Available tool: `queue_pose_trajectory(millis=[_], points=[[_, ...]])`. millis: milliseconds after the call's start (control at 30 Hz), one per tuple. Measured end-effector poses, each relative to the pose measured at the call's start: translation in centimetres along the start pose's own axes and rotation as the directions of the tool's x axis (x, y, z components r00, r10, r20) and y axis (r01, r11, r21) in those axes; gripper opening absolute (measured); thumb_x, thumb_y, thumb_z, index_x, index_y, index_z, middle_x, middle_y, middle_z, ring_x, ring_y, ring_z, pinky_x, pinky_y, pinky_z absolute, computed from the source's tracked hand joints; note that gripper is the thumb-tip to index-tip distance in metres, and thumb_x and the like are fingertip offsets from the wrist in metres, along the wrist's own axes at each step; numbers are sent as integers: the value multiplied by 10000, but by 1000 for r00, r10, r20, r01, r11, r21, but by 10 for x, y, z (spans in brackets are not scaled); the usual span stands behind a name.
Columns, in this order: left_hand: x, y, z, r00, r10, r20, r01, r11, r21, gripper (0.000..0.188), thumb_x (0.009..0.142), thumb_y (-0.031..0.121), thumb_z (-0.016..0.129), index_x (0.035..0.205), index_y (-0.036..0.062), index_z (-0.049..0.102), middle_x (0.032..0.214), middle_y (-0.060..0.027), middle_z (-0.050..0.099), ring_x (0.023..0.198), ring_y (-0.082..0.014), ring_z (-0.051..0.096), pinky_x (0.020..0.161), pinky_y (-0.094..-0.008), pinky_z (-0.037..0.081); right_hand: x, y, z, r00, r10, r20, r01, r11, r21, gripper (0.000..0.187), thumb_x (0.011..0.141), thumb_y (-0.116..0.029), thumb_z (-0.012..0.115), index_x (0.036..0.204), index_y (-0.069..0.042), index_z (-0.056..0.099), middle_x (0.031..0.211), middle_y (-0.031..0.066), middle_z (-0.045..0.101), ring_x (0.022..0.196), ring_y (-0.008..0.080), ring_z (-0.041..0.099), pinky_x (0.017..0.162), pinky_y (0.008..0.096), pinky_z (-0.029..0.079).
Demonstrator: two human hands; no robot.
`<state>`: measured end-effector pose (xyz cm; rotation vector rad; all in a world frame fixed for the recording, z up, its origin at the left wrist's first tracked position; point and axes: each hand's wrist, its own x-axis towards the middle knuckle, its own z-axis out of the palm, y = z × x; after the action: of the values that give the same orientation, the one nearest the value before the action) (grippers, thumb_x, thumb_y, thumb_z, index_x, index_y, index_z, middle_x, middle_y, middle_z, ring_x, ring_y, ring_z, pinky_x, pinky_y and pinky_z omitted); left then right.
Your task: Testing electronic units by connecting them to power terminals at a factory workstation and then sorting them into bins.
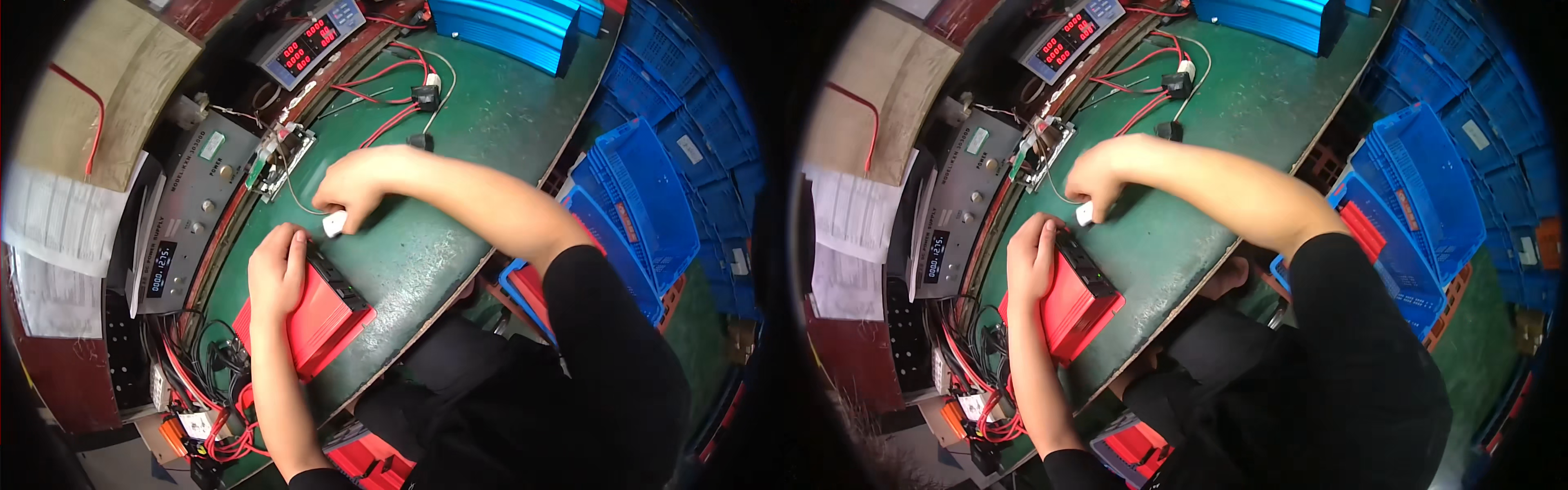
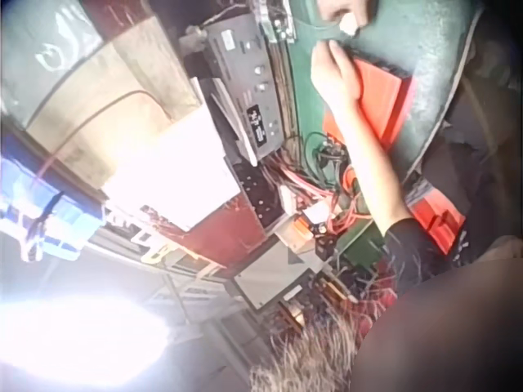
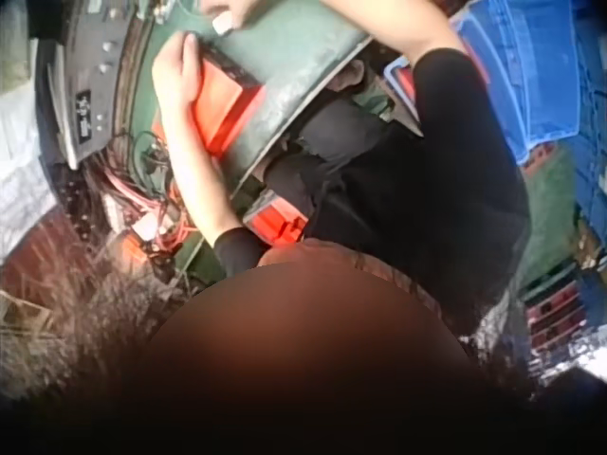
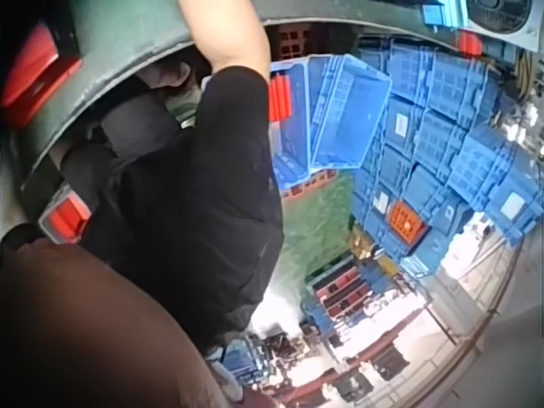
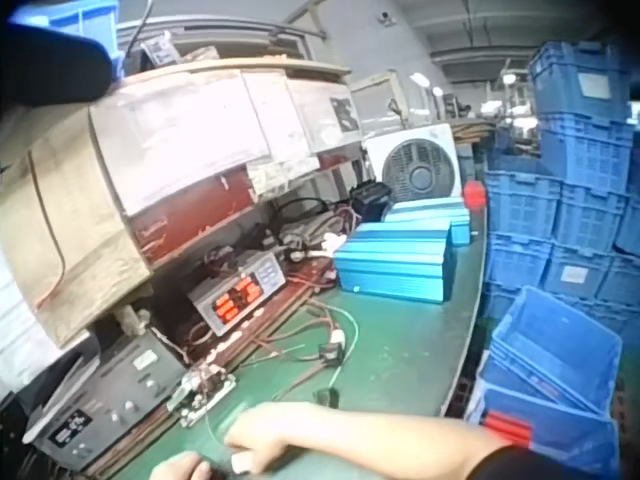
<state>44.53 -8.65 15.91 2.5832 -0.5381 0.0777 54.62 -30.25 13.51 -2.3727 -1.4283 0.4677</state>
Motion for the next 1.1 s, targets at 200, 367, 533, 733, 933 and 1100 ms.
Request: queue_pose_trajectory(millis=[200,367,533,733,933,1100], points=[[0,2,2,998,-42,43,44,999,-25,265,1034,213,500,968,5,650,878,-191,662,834,-377,655,764,-418,503,-15,3,2,991,-131,15,131,991,7,418,746,-398,817,955,-61,686,865,139,728,867,363,701,726,498,526],[2,7,1,993,-111,36,113,991,-70,289,1054,213,451,1042,1,647,925,-193,692,869,-362,674,783,-416,504,-22,-12,2,928,-316,-197,316,948,-31,348,756,-334,778,958,-63,698,789,135,711,811,374,695,712,502,523],[2,6,0,997,-78,-2,78,997,-24,325,1061,219,428,1016,-9,654,920,-213,668,857,-393,656,773,-428,499,-25,-19,-2,913,-331,-238,325,944,-62,328,755,-303,763,953,-54,683,764,136,695,790,374,687,702,494,523],[1,1,0,999,-48,5,48,998,-36,291,1039,239,491,981,5,654,906,-203,643,862,-413,634,764,-464,490,-27,-26,-5,914,-360,-188,382,920,91,286,766,-274,744,852,-41,602,741,137,662,738,373,662,642,482,487],[-2,-7,1,998,-42,-44,43,999,24,271,1024,255,511,970,27,649,907,-197,636,875,-421,635,756,-497,490,-16,-30,4,917,-338,-213,372,916,147,325,808,-295,745,871,-34,562,753,137,637,745,373,644,638,477,478],[-3,-10,1,998,-19,-52,22,998,56,253,997,257,519,969,45,654,928,-186,658,892,-420,651,775,-521,519,-4,-34,16,942,-308,-136,330,926,185,346,824,-311,778,906,-35,587,775,147,640,756,374,645,646,462,489]])
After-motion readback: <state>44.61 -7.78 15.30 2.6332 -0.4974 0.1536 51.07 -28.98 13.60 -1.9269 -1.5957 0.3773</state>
